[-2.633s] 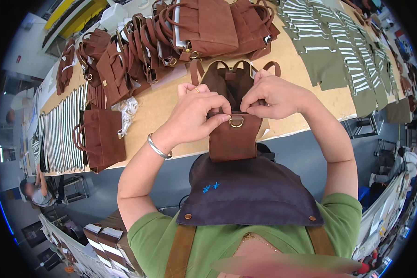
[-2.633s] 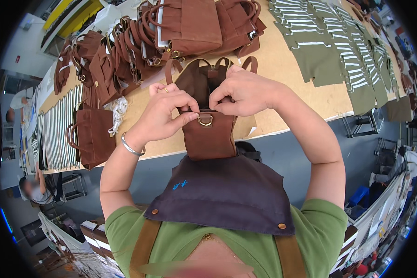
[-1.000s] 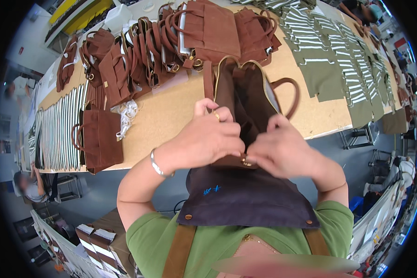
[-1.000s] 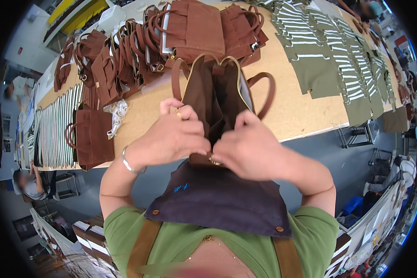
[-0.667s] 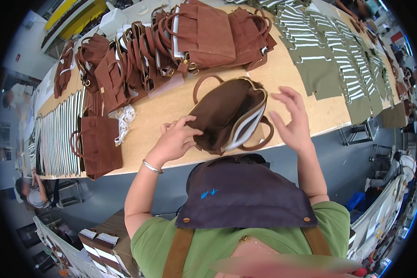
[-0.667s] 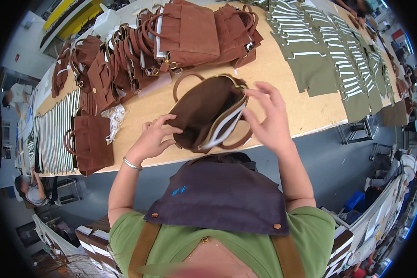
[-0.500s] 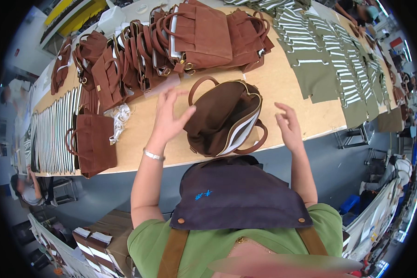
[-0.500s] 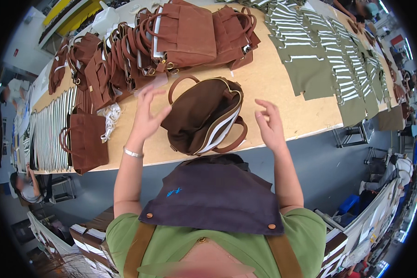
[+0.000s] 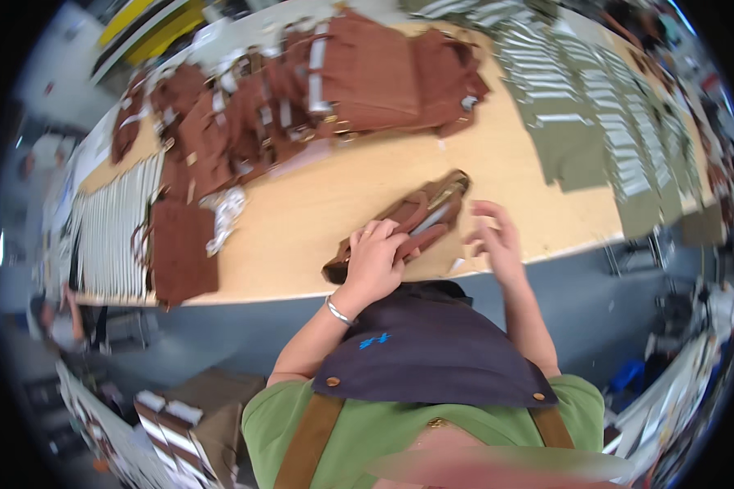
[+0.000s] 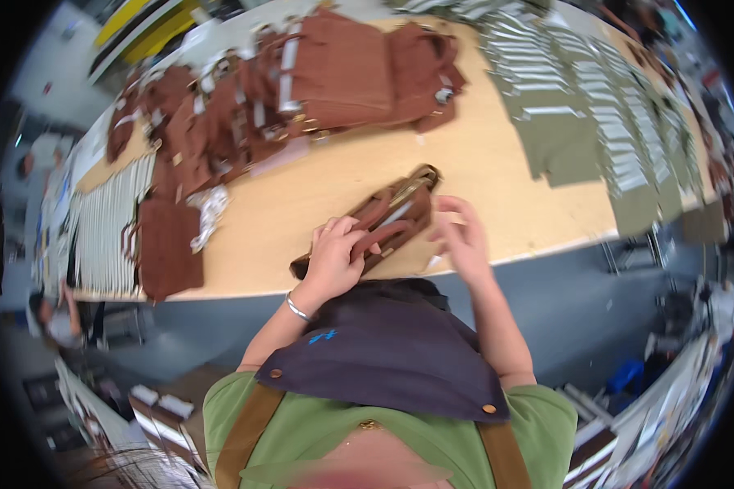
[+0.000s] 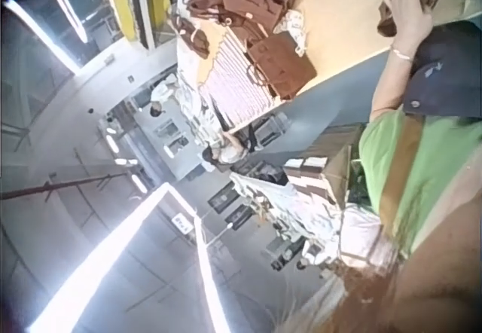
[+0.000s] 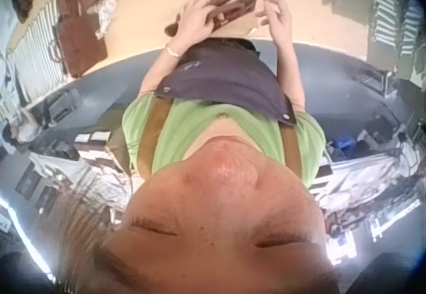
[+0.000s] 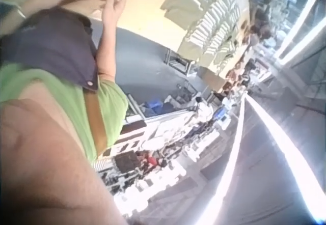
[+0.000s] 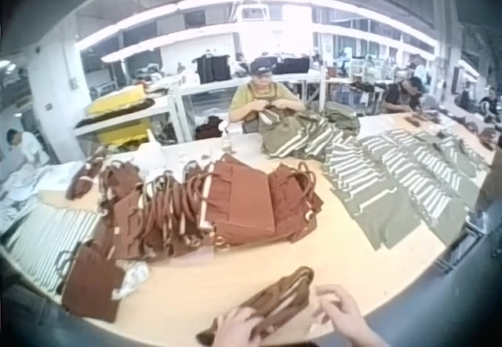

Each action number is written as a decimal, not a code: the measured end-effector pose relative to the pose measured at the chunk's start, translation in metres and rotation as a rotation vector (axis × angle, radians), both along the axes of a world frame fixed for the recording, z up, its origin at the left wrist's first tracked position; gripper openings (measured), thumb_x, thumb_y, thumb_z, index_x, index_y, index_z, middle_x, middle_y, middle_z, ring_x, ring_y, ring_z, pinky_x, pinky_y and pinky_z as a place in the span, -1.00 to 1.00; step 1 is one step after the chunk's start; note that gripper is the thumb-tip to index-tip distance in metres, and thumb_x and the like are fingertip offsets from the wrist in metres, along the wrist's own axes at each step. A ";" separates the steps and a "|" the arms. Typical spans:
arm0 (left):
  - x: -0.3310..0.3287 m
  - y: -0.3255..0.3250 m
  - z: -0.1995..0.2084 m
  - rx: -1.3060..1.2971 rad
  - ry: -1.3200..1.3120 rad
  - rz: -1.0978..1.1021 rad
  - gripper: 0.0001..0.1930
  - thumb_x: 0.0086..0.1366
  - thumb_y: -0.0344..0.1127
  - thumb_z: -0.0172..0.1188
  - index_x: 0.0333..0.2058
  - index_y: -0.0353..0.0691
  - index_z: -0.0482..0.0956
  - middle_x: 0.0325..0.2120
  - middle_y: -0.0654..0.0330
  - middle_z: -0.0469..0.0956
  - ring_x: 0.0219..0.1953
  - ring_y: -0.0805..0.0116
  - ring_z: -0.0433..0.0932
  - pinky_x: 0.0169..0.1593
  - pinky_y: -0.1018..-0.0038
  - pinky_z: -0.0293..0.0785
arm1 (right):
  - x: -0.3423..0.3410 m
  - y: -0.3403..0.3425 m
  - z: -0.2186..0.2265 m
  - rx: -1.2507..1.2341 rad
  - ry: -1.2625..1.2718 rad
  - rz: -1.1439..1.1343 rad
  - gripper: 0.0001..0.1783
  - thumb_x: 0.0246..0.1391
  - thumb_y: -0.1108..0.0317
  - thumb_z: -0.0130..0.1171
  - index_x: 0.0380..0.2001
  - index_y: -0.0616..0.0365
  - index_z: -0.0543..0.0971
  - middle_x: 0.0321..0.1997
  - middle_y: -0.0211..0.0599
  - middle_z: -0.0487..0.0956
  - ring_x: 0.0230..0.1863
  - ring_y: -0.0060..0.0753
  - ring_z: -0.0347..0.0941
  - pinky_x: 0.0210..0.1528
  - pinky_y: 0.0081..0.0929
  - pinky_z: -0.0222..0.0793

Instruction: Inspecting and assembling brown leather handbags at a production table.

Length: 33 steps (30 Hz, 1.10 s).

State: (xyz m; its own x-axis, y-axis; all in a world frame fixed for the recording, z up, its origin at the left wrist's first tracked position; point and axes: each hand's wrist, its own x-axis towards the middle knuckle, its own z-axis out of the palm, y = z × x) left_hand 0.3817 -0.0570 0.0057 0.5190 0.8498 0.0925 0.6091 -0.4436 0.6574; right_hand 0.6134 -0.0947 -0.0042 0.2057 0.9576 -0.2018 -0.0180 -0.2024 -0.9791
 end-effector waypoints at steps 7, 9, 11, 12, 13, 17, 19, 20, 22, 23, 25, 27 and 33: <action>-0.112 -0.001 0.023 -0.180 -0.470 0.501 -0.64 -0.17 -0.71 -0.13 -0.52 -0.24 0.64 -0.46 0.12 0.49 -0.21 0.14 0.43 -0.06 0.40 0.34 | 0.032 -0.005 -0.031 -0.095 -0.059 0.001 -0.75 0.25 0.30 0.05 -0.07 0.17 0.51 -0.12 -0.44 0.54 -0.36 -0.68 0.45 -0.39 -0.69 0.28; -0.143 -0.013 0.029 -0.160 -0.552 0.716 -0.63 -0.15 -0.72 -0.14 -0.50 -0.25 0.64 -0.44 0.12 0.49 -0.20 0.20 0.45 -0.08 0.43 0.36 | 0.025 0.000 -0.039 -0.111 -0.043 0.083 -0.77 0.25 0.31 0.07 -0.10 0.16 0.53 -0.15 -0.45 0.55 -0.37 -0.68 0.45 -0.38 -0.69 0.28; -0.171 -0.015 0.029 -0.023 -0.536 0.858 -0.62 -0.12 -0.72 -0.15 -0.48 -0.26 0.65 -0.39 0.11 0.48 -0.17 0.24 0.47 -0.08 0.48 0.38 | 0.015 0.006 -0.044 -0.126 -0.036 0.135 -0.79 0.24 0.32 0.08 -0.13 0.16 0.54 -0.19 -0.46 0.56 -0.37 -0.69 0.45 -0.38 -0.69 0.28; -0.189 -0.010 0.027 0.025 -0.474 0.894 -0.62 -0.11 -0.72 -0.14 -0.47 -0.25 0.65 -0.35 0.11 0.50 -0.14 0.22 0.47 -0.03 0.46 0.37 | 0.008 0.010 -0.047 -0.119 -0.008 0.169 -0.80 0.23 0.33 0.09 -0.14 0.16 0.55 -0.22 -0.48 0.56 -0.37 -0.69 0.45 -0.38 -0.69 0.28; -0.209 -0.003 0.023 0.071 -0.415 0.929 -0.62 -0.10 -0.72 -0.12 -0.46 -0.23 0.66 -0.31 0.11 0.52 -0.12 0.20 0.47 0.01 0.44 0.36 | 0.002 0.013 -0.046 -0.113 0.015 0.202 -0.81 0.22 0.33 0.11 -0.15 0.15 0.55 -0.25 -0.49 0.57 -0.38 -0.69 0.45 -0.38 -0.69 0.28; -0.292 0.014 -0.022 0.387 0.367 1.093 -0.62 0.09 -0.36 0.21 -0.05 -0.02 0.56 0.15 0.14 0.38 0.14 0.02 0.31 0.18 0.11 0.24 | -0.017 0.033 -0.042 -0.095 -0.082 0.401 -0.78 0.18 0.34 0.14 -0.13 0.17 0.54 -0.29 -0.49 0.55 -0.40 -0.70 0.43 -0.38 -0.69 0.29; -0.286 0.022 -0.015 0.141 0.538 1.241 -0.37 0.09 -0.10 0.30 0.17 0.08 0.35 0.32 0.16 0.11 0.24 -0.10 0.19 0.18 -0.06 0.18 | -0.014 0.047 -0.048 -0.072 -0.113 0.391 -0.77 0.16 0.36 0.15 -0.12 0.17 0.54 -0.29 -0.48 0.55 -0.41 -0.71 0.42 -0.37 -0.70 0.29; -0.288 0.022 -0.012 0.112 0.515 1.260 -0.32 0.08 -0.05 0.31 0.20 0.11 0.31 0.34 0.15 0.06 0.26 -0.12 0.15 0.18 -0.11 0.15 | -0.010 0.055 -0.048 -0.055 -0.133 0.432 -0.75 0.15 0.38 0.17 -0.10 0.16 0.53 -0.29 -0.48 0.54 -0.41 -0.72 0.40 -0.37 -0.71 0.29; -0.288 0.023 -0.018 0.092 0.487 1.273 -0.27 0.07 0.01 0.33 0.22 0.13 0.28 0.36 0.11 -0.01 0.30 -0.14 0.10 0.19 -0.15 0.12 | 0.002 0.086 -0.046 -0.011 -0.133 0.315 -0.70 0.10 0.41 0.20 -0.07 0.15 0.51 -0.29 -0.50 0.52 -0.42 -0.75 0.36 -0.36 -0.72 0.30; -0.286 0.024 -0.022 0.104 0.484 1.264 -0.27 0.06 0.03 0.34 0.22 0.13 0.29 0.36 0.08 -0.03 0.31 -0.13 0.07 0.20 -0.14 0.12 | 0.014 0.106 -0.048 -0.025 -0.176 0.242 -0.67 0.09 0.42 0.21 -0.05 0.16 0.50 -0.24 -0.47 0.51 -0.39 -0.72 0.37 -0.33 -0.70 0.32; -0.271 0.024 -0.022 0.139 0.499 1.190 -0.25 0.02 0.02 0.37 0.21 0.13 0.30 0.36 0.06 -0.05 0.32 -0.13 0.05 0.21 -0.14 0.10 | 0.041 0.148 -0.056 0.042 -0.234 0.071 -0.61 0.08 0.41 0.22 0.00 0.18 0.46 -0.14 -0.39 0.47 -0.30 -0.64 0.40 -0.25 -0.64 0.36; -0.254 0.022 -0.017 0.178 0.509 1.148 -0.20 -0.06 -0.03 0.44 0.20 0.11 0.32 0.37 0.07 -0.08 0.33 -0.11 0.02 0.23 -0.14 0.07 | 0.065 0.182 -0.062 0.152 -0.331 -0.130 -0.49 0.06 0.32 0.24 0.08 0.19 0.39 -0.03 -0.24 0.43 -0.16 -0.44 0.44 -0.12 -0.53 0.39; -0.214 -0.002 -0.002 0.294 0.422 1.176 -0.18 -0.11 -0.14 0.47 0.19 0.11 0.33 0.36 0.05 -0.07 0.33 -0.12 -0.01 0.25 -0.13 0.00 | 0.126 0.284 -0.110 -0.026 -0.777 -0.701 -0.16 -0.09 -0.03 0.33 0.18 0.21 0.33 0.07 0.12 0.45 -0.04 0.15 0.47 0.04 -0.20 0.40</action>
